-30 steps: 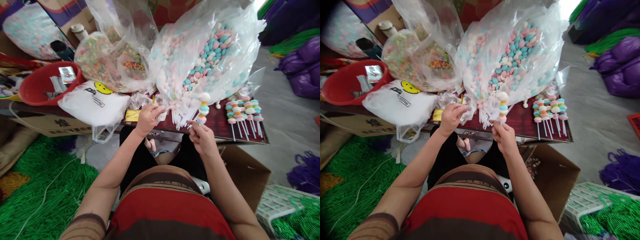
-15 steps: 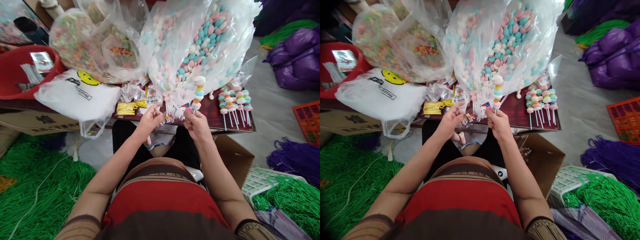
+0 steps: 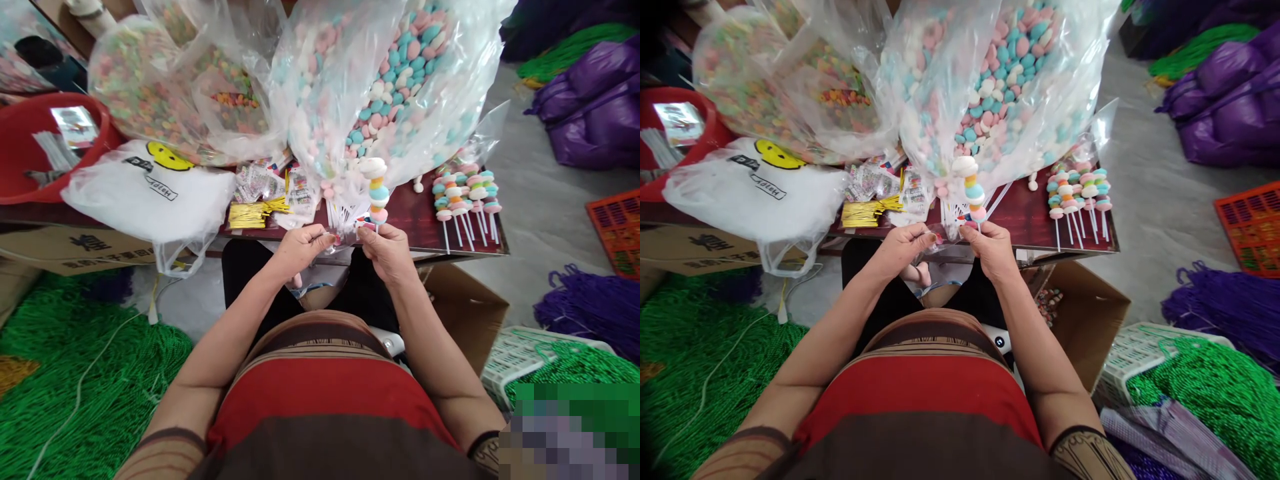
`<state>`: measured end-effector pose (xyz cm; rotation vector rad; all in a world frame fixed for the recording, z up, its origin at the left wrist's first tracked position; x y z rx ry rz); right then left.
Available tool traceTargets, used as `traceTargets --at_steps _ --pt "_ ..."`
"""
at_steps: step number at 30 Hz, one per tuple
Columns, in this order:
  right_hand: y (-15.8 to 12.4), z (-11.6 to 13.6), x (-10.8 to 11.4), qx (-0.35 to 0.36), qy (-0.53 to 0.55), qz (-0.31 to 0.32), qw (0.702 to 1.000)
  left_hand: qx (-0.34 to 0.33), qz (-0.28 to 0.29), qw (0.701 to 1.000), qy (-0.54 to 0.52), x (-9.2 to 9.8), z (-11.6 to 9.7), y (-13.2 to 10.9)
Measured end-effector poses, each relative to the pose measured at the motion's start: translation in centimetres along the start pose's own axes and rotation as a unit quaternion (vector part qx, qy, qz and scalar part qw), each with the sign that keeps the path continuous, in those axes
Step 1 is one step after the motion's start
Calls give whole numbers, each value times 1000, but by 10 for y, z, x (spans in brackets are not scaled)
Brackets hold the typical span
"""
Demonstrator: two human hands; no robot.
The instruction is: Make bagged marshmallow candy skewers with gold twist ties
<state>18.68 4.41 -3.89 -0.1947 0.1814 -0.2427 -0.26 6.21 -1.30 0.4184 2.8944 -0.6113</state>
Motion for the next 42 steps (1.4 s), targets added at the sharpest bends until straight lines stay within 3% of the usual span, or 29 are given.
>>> traceTargets --at_steps 3,10,18,24,27,33,37,42 --pt "-2 1 -3 -5 28 -1 1000 6 33 999 10 -1 5 3" --pt "-9 -9 -15 -3 47 -23 999 -77 -7 991 -108 -3 17 15" --pt "-9 -8 -17 -2 30 -16 999 -105 -16 994 -17 -5 15 4" --pt "-10 -14 -22 22 4 -50 999 -129 -46 985 -104 -6 25 12" --pt "-12 -17 -24 16 -20 -36 999 -103 -63 979 -162 -3 32 16" --pt "-28 4 4 87 -155 6 984 -36 -36 965 -259 12 32 19" --pt "-49 22 33 129 -269 14 954 -29 -15 961 -276 17 28 20" --pt "-65 34 46 178 -367 53 911 -36 4 956 -292 16 28 20"
Point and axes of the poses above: each hand's wrist, its own y-axis towards the middle knuckle, its own x-axis out of the back of the hand, z = x × y, the point moved 4 cm from there along y, towards the middle knuckle, and after that the axes turned 7 degrees about -y, right-handed, at the moved point
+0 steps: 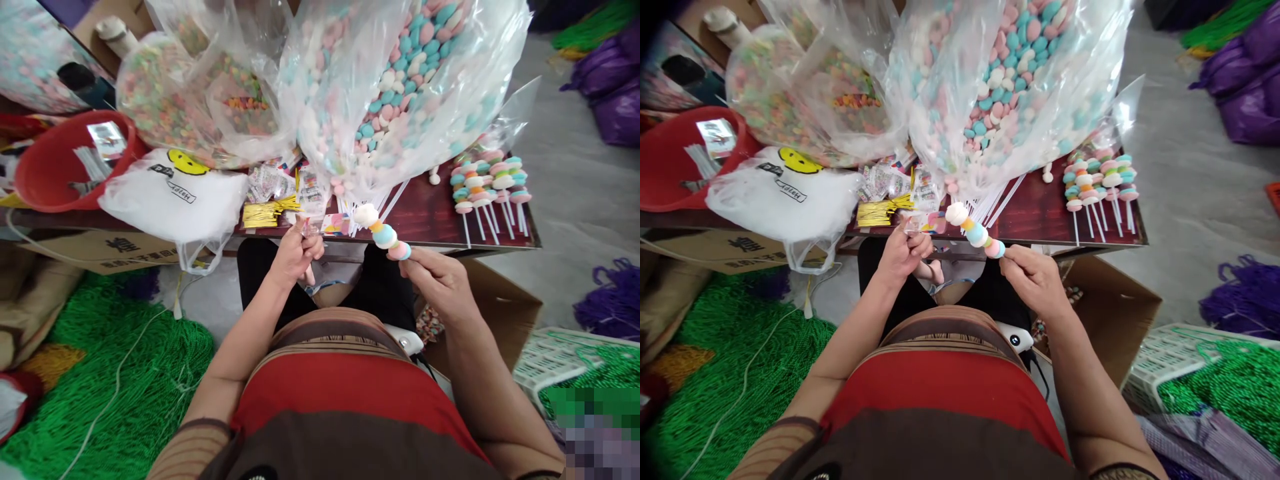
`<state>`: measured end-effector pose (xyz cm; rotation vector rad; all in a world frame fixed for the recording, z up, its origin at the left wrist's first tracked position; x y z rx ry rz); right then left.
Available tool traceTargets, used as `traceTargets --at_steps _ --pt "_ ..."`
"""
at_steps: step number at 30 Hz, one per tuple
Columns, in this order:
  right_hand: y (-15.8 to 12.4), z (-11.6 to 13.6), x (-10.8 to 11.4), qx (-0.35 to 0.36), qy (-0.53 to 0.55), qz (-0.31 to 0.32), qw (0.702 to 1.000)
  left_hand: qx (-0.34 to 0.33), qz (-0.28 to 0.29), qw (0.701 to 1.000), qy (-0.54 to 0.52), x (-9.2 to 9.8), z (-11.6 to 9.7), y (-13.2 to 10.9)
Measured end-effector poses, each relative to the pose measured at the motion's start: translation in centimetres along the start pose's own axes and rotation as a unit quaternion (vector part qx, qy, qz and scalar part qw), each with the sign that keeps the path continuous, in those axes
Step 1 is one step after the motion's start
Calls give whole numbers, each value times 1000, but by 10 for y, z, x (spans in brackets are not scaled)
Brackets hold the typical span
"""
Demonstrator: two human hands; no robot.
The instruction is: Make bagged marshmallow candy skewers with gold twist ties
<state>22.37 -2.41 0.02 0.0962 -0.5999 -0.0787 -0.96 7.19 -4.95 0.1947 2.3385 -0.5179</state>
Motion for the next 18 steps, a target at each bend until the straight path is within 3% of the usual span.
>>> traceTargets --at_steps 8,11,18 --pt "1 5 10 62 -66 22 996 -10 41 999 19 -4 2 1" --pt "0 2 16 73 -77 33 994 -3 24 999 33 -4 2 -1" --pt "-5 -19 28 18 -76 10 997 8 0 996 89 -3 5 -2"
Point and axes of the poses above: each hand's wrist, its own y-axis towards the middle knuckle, its own x-axis out of the back of the hand, z = x × y, the point moved 4 cm from there along y, towards the middle knuckle, and after that the axes turned 7 degrees about -y, right-handed, at the moved point
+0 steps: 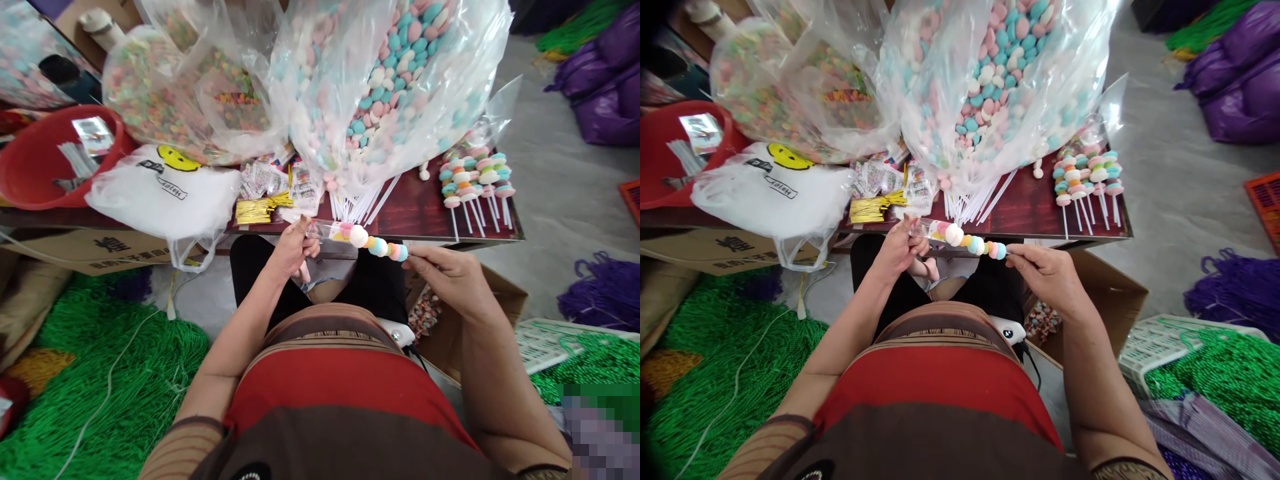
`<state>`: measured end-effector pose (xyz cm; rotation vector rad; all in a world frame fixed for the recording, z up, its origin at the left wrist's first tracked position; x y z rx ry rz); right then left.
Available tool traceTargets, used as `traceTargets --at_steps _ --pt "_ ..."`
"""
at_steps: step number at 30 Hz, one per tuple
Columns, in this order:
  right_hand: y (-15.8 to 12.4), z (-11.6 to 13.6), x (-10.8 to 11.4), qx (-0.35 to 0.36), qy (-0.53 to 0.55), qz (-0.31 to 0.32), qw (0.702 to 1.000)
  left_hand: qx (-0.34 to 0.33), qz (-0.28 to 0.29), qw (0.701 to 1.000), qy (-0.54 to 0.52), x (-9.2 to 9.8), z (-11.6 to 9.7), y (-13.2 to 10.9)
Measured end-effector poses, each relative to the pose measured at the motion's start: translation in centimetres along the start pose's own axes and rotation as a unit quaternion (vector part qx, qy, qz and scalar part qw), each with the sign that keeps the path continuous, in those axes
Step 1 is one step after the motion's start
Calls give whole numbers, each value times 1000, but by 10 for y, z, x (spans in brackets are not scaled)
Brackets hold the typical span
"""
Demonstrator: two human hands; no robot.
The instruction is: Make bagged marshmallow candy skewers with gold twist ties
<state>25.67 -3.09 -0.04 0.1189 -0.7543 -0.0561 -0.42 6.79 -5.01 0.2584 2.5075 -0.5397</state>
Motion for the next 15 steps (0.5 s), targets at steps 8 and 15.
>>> traceTargets --at_steps 8,15 --pt "-1 -3 2 -34 1 -42 999 -15 -2 1000 25 0 -4 0" --pt "1 -3 3 22 -41 -70 996 -19 10 999 44 2 -1 0"
Point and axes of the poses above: each hand's wrist, its own y-axis towards the middle knuckle, its own x-axis out of the back of the hand, z = x × y, the point moved 4 cm from there along y, towards the middle knuckle, and after that the axes turned 7 degrees about -y, right-handed, at the moved point
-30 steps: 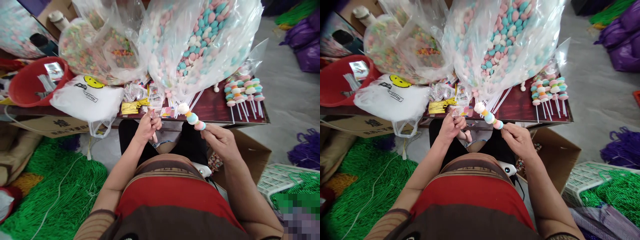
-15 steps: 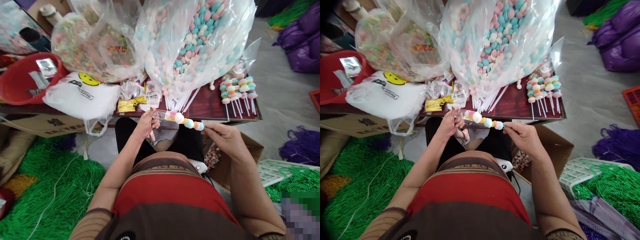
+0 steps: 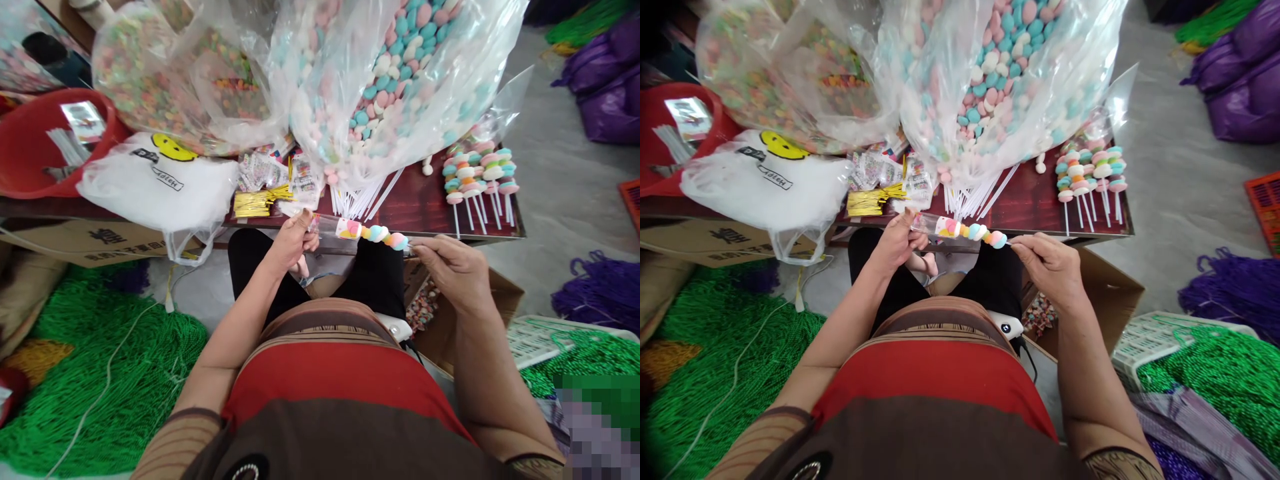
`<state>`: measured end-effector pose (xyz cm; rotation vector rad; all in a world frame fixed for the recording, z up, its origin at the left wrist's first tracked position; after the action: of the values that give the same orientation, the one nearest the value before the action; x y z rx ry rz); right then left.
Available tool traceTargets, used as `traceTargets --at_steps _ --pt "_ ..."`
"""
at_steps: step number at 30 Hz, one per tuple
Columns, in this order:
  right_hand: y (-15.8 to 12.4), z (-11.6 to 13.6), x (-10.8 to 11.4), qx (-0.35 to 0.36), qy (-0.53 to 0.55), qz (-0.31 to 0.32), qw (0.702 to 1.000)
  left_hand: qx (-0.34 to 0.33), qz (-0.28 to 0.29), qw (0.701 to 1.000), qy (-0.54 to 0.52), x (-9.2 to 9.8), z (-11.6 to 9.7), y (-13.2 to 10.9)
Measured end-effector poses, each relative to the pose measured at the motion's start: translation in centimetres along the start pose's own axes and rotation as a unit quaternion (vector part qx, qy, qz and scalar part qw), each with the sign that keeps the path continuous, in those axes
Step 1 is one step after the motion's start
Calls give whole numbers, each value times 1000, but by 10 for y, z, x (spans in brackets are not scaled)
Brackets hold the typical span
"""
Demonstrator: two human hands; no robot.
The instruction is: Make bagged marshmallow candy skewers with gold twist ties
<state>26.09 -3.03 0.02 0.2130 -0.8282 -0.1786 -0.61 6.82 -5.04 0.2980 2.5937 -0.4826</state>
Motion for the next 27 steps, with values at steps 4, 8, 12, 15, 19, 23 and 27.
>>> traceTargets --at_steps 4,8,12,15,19,23,27 --pt "-3 -1 -5 -12 7 5 1000 -19 18 999 26 -2 0 0" --pt "-4 -4 -12 -32 27 -16 999 -29 33 998 49 -4 -2 -2" --pt "-6 -8 -20 -37 27 4 999 -23 44 996 73 -3 -3 -4" --pt "-8 -10 -23 -32 9 5 999 -21 52 995 87 -2 -2 -4" --pt "-8 -10 -25 -17 -15 22 999 -19 51 993 102 -2 -1 -3" --pt "-7 -10 -29 -3 -9 55 998 -15 59 991 119 -2 -3 -2" --pt "-9 -7 -36 -40 54 47 997 -22 68 995 71 -7 -13 -2"
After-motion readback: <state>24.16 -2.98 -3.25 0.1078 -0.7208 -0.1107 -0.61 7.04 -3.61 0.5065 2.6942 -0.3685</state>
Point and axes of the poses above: each hand's wrist, its own y-axis towards the middle knuckle, its own x-axis out of the back of the hand, z = x × y, the point moved 4 cm from there along y, towards the middle knuckle, and after that the axes turned 7 degrees about -y, right-handed, at the moved point
